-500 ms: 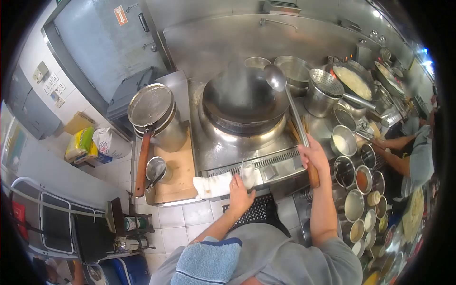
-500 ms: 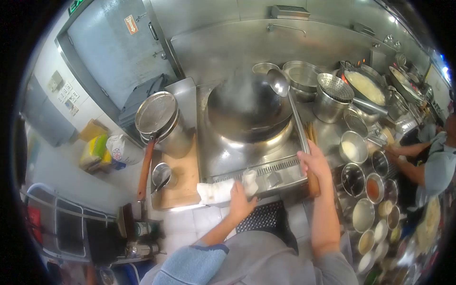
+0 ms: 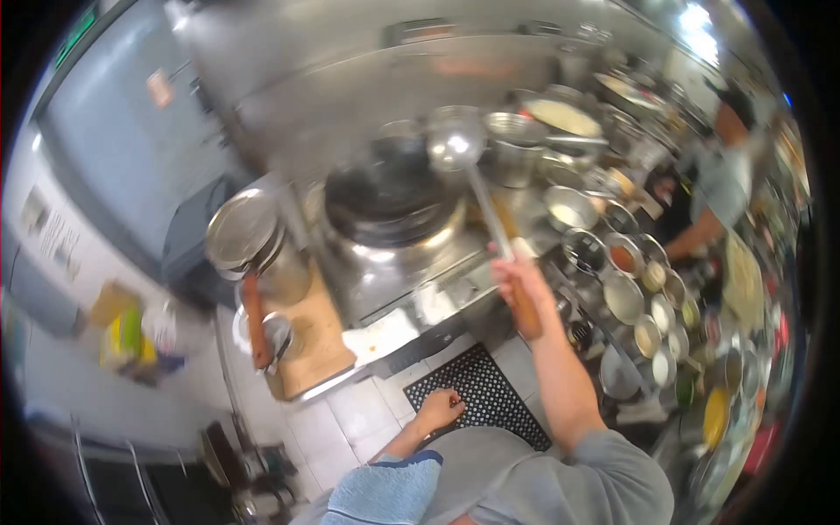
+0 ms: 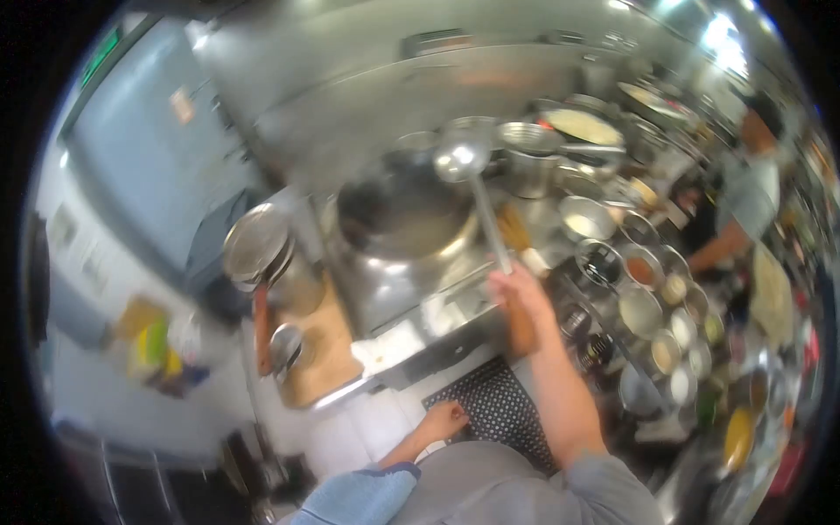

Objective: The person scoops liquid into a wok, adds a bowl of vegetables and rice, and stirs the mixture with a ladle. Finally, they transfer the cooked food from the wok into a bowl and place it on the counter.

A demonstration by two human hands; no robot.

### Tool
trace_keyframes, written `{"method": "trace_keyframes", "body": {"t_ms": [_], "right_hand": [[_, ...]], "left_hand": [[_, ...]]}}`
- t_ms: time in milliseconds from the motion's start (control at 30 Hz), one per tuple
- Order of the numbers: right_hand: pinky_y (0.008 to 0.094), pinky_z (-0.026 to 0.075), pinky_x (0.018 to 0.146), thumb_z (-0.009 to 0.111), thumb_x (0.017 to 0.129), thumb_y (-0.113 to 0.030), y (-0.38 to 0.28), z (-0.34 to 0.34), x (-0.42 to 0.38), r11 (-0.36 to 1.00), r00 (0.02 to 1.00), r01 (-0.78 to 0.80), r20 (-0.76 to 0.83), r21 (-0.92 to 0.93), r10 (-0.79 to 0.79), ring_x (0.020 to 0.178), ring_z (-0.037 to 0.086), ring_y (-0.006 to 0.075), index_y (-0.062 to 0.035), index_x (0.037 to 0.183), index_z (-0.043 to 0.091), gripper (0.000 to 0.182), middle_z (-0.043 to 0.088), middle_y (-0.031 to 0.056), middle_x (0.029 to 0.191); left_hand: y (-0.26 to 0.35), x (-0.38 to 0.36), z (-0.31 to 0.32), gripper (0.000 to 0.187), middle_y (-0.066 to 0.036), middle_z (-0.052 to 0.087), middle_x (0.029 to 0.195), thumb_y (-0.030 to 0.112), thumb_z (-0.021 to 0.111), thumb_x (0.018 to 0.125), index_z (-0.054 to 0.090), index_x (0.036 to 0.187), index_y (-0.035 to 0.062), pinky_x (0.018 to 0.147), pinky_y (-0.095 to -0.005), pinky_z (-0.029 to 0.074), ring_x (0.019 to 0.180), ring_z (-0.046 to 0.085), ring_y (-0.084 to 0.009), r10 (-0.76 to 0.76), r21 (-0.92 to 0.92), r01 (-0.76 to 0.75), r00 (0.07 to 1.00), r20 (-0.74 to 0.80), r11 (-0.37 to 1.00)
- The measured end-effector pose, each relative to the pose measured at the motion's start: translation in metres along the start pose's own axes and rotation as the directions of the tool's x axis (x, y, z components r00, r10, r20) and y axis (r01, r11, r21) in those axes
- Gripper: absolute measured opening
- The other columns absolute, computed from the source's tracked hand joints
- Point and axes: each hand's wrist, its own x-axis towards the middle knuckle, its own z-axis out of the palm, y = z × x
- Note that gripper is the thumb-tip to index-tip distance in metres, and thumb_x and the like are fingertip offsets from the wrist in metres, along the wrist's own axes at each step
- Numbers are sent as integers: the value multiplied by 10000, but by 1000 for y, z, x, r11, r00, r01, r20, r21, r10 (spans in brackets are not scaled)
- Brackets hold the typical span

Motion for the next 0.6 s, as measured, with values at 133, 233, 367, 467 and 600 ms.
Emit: {"method": "trace_keyframes", "body": {"t_ms": [133,233,367,467,600], "right_hand": [[161,262,380,518,918,-59,29,-17,-61,873,950,-152,313,463,0,516,368,20,-19,1223,453,314,446,-18,717],[158,257,344,525,915,-61,23,-36,-187,815,961,-119,273,568,-50,481,344,3,-47,1244,413,348,398,-34,689],[173,274,310,534,907,-78,69,-51,-390,873,988,61,96,483,-122,427,335,3,-84,1313,343,448,373,-37,653],[177,268,305,557,900,-112,70,15,-510,854,963,216,-246,474,-107,419,335,1,-58,1363,291,536,369,-36,645],[173,260,308,560,884,-95,89,84,-596,737,735,538,-655,410,-172,403,326,6,-26,1381,274,577,381,-18,656]], "left_hand": [[-6,6,40,315,-140,668,809,309,701,750,652,877,25,709,-347,510,754,653,-260,44,78,-72,948,316,994],[11,21,89,322,-121,683,819,299,700,764,652,920,21,723,-325,511,764,661,-208,110,106,-217,788,605,970],[31,39,176,285,-124,663,911,245,652,835,632,996,10,781,-330,485,852,627,-216,325,-22,-612,388,863,790],[34,45,247,290,-139,662,901,243,654,826,629,973,-5,748,-343,494,842,636,-250,570,-327,-818,1,822,473],[201,-64,292,198,-140,645,900,170,603,875,607,964,-7,726,-355,494,811,623,-250,553,-476,-588,-57,831,654]]}}
